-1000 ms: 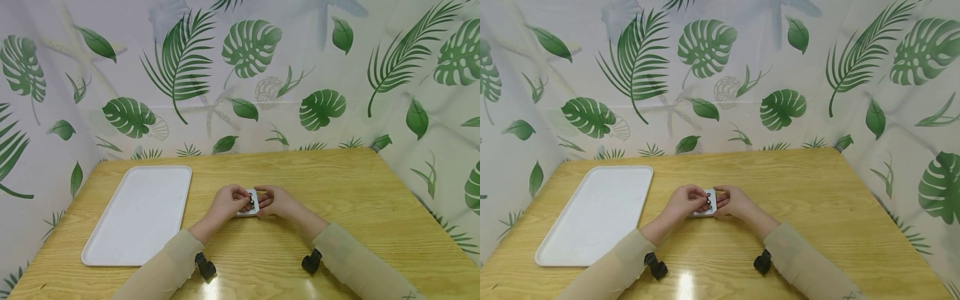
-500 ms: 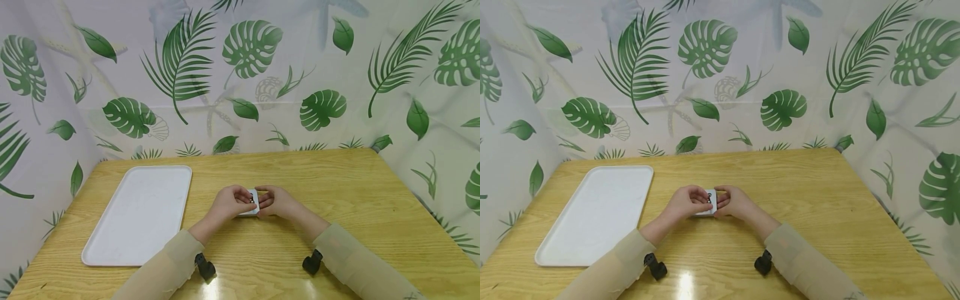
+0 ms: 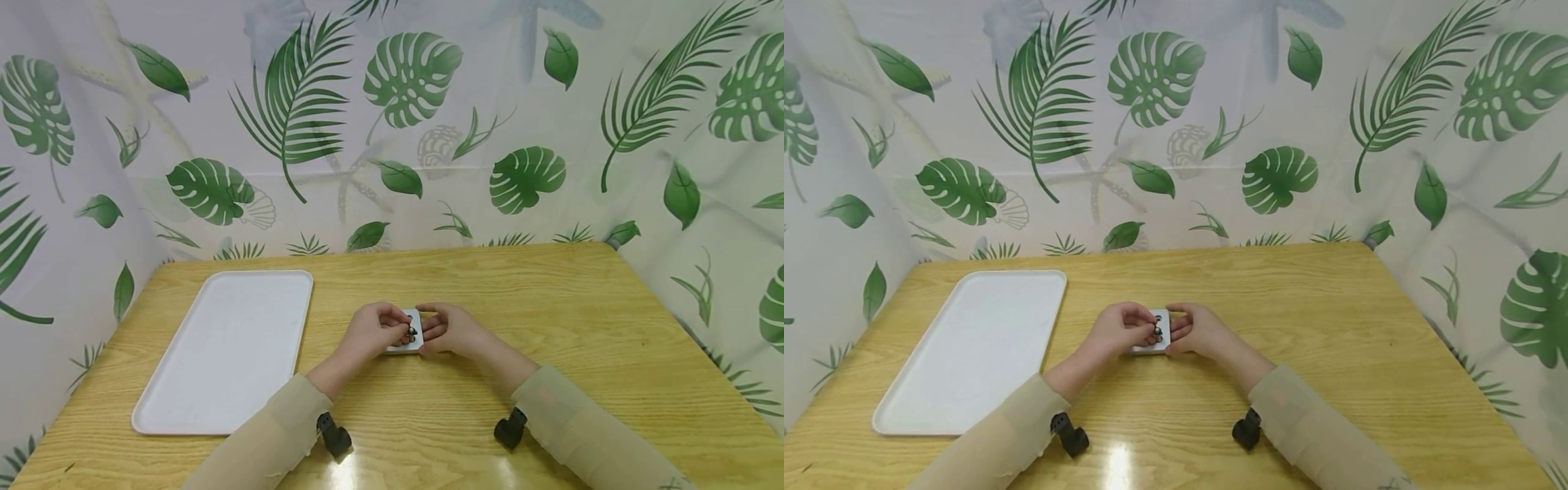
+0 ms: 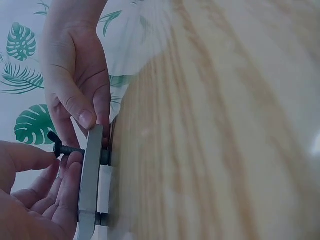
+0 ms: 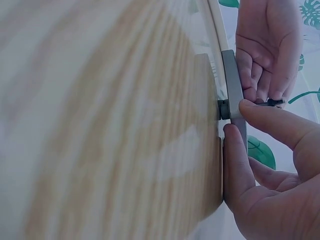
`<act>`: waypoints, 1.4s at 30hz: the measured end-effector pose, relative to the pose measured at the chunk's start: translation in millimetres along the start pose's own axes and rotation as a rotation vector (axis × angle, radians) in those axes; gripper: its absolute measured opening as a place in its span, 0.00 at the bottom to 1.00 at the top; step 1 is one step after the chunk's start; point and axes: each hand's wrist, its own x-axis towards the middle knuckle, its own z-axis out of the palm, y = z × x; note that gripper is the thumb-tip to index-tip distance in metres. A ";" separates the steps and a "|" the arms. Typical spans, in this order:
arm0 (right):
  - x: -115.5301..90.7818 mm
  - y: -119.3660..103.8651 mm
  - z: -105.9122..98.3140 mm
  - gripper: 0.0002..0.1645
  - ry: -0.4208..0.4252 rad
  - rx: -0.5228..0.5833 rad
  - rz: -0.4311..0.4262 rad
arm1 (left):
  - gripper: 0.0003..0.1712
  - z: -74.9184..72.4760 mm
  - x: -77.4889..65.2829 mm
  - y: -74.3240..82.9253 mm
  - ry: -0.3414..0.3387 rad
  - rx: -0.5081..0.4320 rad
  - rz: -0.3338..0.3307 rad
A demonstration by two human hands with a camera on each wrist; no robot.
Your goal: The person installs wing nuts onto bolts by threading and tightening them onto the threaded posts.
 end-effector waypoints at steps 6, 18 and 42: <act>0.5 0.3 -0.8 0.51 -0.005 -0.008 -0.011 | 0.05 1.6 1.4 0.3 0.010 -0.007 -0.003; 1.4 -0.4 1.0 0.50 0.009 -0.002 0.026 | 0.09 0.8 -1.2 -0.5 -0.016 -0.043 0.017; -0.7 -0.9 -0.1 0.50 0.001 -0.007 -0.008 | 0.09 1.0 1.7 -2.0 -0.013 -0.089 -0.001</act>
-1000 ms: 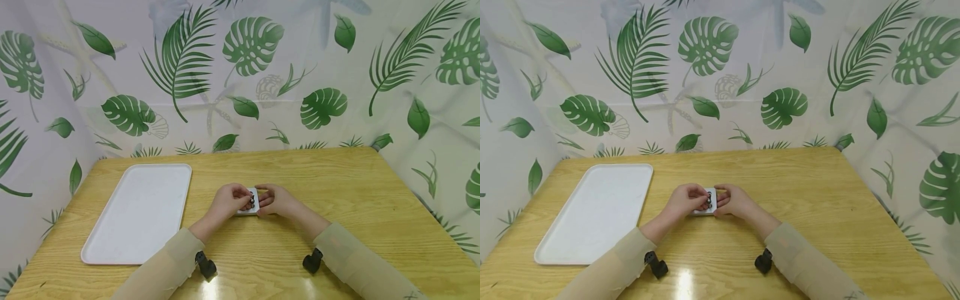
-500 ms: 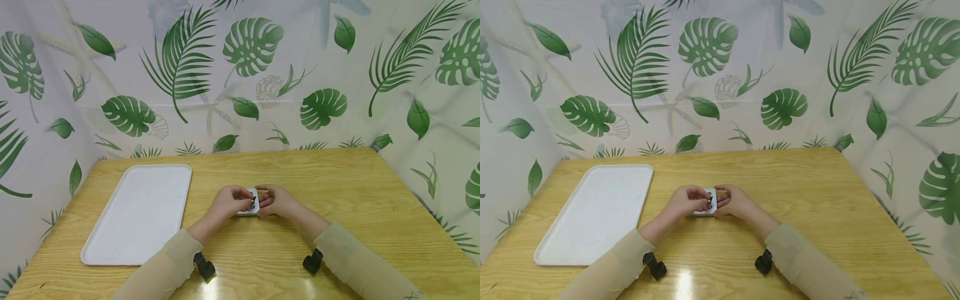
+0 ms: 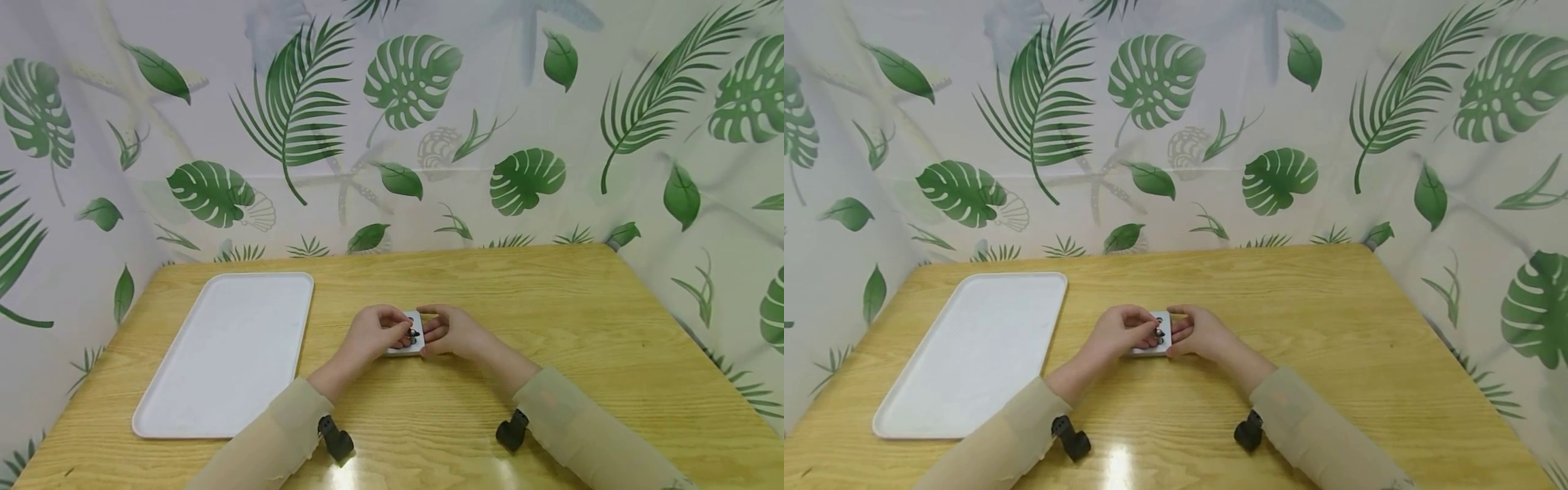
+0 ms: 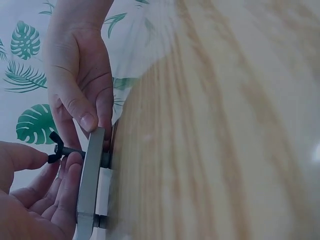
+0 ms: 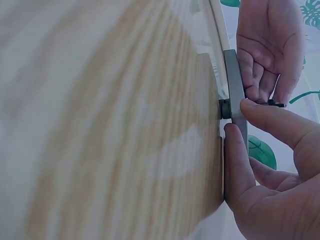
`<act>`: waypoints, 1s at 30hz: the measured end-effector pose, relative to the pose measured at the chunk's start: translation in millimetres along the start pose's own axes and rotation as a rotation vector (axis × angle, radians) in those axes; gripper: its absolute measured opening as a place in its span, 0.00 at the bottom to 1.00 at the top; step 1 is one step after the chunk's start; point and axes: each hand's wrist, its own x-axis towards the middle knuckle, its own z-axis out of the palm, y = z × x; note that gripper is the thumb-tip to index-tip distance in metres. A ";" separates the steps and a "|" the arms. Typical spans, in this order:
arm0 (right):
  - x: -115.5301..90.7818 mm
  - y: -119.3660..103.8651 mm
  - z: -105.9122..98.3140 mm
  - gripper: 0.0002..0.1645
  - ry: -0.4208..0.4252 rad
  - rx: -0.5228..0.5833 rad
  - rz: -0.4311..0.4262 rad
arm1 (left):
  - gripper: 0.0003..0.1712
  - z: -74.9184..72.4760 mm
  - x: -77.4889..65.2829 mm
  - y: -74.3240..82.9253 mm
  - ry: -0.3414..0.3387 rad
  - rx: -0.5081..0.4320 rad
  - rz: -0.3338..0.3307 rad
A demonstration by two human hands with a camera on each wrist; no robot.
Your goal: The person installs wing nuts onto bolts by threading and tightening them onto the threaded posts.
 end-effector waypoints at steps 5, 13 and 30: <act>1.0 0.3 -0.5 0.50 -0.002 -0.005 -0.008 | 0.08 0.4 0.9 1.7 0.025 0.008 -0.003; 0.9 1.0 -0.8 0.50 -0.005 -0.007 -0.015 | 0.07 1.3 1.3 0.5 0.036 0.052 0.013; -0.9 -0.3 1.1 0.49 -0.008 -0.007 -0.021 | 0.09 -1.7 -6.1 2.3 -0.016 0.142 0.049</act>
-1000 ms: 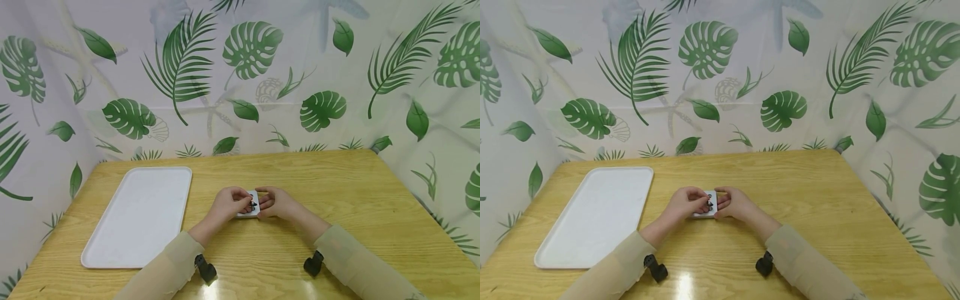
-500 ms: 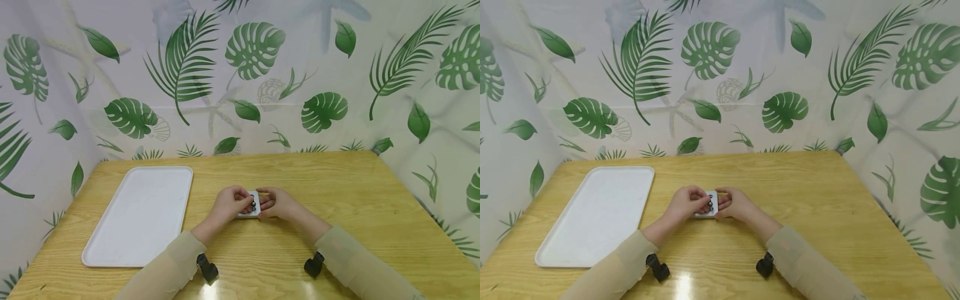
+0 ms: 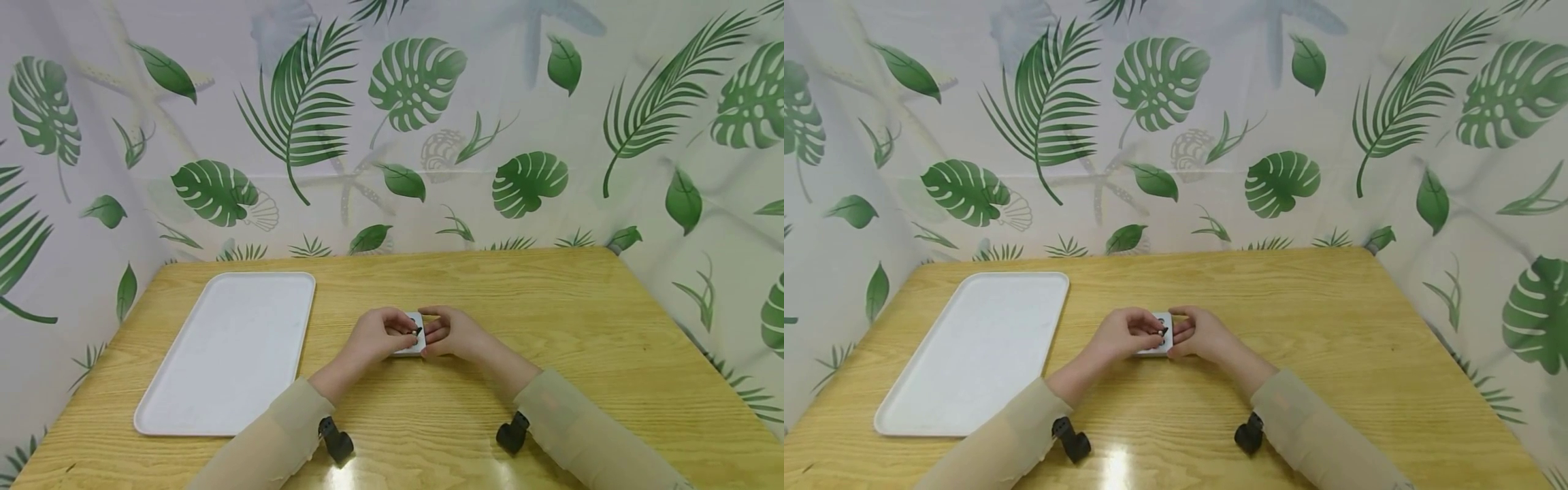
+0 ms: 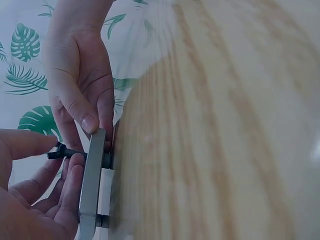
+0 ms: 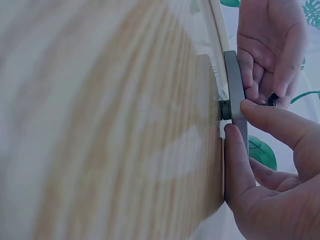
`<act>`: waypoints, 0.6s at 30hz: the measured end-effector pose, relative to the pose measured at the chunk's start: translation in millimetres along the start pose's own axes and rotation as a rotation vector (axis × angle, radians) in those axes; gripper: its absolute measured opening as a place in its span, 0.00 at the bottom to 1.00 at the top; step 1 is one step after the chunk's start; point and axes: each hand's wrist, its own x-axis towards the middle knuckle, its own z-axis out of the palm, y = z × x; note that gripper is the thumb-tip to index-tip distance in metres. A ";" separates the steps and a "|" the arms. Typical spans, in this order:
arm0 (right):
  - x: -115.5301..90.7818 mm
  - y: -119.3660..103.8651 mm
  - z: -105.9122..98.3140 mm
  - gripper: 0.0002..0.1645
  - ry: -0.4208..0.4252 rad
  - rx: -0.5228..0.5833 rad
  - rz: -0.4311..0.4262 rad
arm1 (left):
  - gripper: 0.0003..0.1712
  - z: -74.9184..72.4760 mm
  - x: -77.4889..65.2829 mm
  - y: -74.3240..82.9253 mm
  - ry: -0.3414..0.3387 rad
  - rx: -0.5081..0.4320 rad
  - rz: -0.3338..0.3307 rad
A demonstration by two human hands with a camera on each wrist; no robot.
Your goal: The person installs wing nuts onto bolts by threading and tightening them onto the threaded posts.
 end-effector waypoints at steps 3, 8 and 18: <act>-0.2 -0.4 0.4 0.49 0.005 0.000 0.008 | 0.08 0.0 -0.8 0.7 -0.003 -0.004 -0.004; -0.5 -0.4 0.8 0.49 0.008 -0.002 0.008 | 0.08 0.9 -0.9 0.4 0.000 -0.056 -0.027; 2.3 2.4 -0.3 0.50 0.001 0.015 0.035 | 0.06 3.0 4.8 -2.1 0.038 -0.134 -0.055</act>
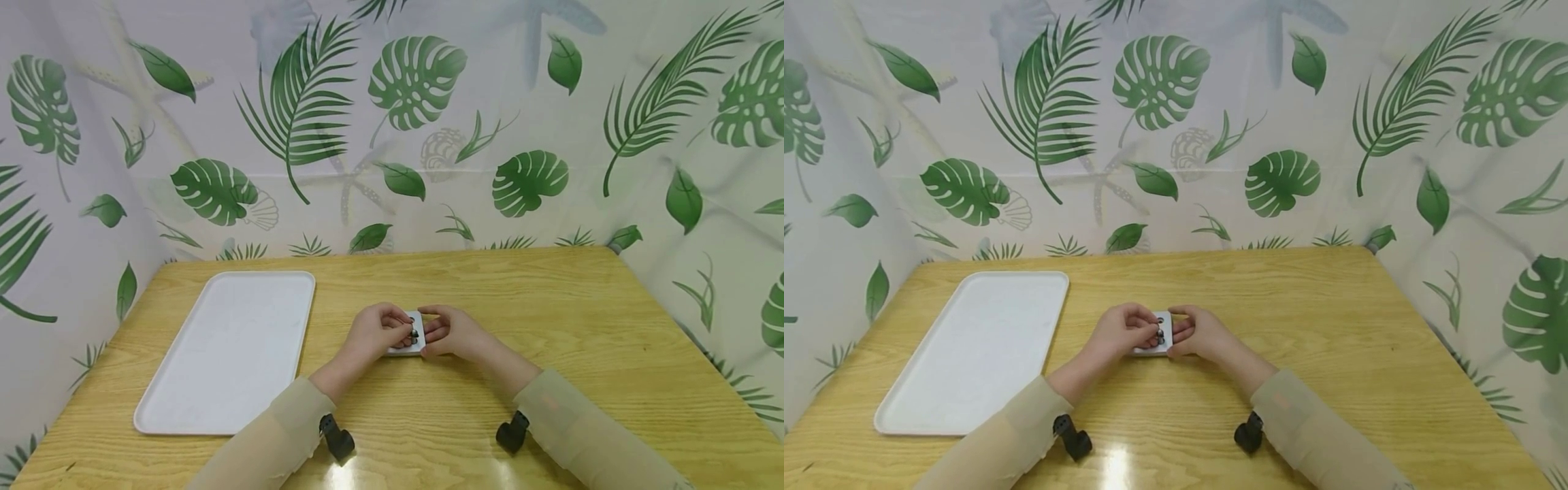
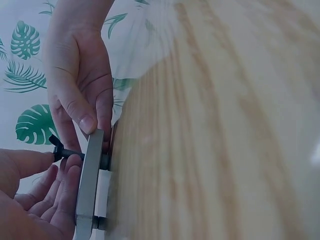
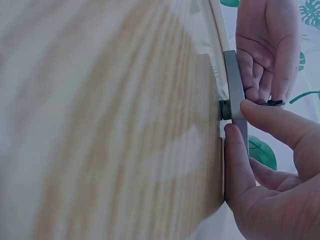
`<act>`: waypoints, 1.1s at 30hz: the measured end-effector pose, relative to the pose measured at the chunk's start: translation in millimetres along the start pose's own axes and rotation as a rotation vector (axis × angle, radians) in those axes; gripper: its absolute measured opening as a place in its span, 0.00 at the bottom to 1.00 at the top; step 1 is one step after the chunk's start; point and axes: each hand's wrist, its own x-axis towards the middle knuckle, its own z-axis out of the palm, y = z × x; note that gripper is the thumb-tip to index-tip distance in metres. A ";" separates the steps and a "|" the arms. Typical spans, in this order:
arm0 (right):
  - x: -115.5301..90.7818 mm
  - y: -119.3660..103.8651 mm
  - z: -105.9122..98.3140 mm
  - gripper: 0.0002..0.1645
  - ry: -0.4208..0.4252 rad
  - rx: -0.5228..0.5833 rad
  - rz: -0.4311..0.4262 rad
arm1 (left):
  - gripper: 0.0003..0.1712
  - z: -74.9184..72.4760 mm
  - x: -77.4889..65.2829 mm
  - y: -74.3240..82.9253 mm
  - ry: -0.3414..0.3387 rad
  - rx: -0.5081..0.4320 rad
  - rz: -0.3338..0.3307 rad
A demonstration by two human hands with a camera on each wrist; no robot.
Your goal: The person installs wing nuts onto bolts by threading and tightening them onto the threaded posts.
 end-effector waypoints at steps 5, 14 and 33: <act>-0.8 -0.5 0.0 0.50 0.004 0.009 0.002 | 0.05 -0.5 -0.1 -1.4 0.006 0.008 0.018; -4.5 -2.8 -1.4 0.50 -0.014 0.004 -0.019 | 0.13 -1.9 -2.2 0.0 -0.020 0.084 0.040; -1.6 -1.0 -0.6 0.51 -0.003 0.000 -0.016 | 0.05 -1.6 1.0 -1.6 -0.012 -0.022 0.001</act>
